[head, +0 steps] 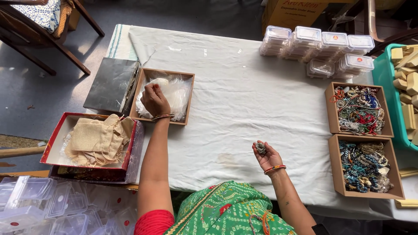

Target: The person picks up beaded bracelets from a wooden box, places them into small plastic bags, and then puts the bags into small cloth pouches. They then place the pouches into clear plastic containers and stack them on the table.

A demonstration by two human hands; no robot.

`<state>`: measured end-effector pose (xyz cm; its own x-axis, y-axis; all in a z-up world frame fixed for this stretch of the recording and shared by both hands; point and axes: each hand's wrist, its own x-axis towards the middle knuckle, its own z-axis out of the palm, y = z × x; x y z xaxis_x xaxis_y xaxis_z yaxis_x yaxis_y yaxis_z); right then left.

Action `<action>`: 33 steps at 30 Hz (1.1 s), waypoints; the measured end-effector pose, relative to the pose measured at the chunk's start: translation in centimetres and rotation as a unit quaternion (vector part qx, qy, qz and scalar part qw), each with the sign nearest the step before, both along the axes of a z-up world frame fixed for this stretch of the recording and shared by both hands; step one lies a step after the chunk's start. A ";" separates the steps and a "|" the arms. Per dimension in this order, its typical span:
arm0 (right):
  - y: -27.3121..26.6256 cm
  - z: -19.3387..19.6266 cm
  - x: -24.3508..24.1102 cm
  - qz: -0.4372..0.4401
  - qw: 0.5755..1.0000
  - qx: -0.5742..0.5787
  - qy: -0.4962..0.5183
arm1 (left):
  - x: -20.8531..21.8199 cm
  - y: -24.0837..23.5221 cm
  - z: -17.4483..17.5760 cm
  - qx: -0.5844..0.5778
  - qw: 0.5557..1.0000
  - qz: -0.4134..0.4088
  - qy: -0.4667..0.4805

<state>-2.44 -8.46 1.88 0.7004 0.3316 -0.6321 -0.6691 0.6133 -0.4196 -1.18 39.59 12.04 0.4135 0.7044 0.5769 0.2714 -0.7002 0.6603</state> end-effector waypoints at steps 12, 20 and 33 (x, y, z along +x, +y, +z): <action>-2.3 2.8 0.0 -0.041 0.999 0.015 -0.005 | 4.9 -21.5 -11.6 -0.242 0.878 -0.301 0.282; -9.5 1.3 -2.4 -0.115 0.993 0.002 0.004 | -4.3 -24.9 -11.3 0.134 0.795 -0.552 0.213; -6.2 0.8 -0.2 0.021 0.999 0.011 0.029 | -5.9 -31.9 -13.8 0.030 0.803 -0.488 0.341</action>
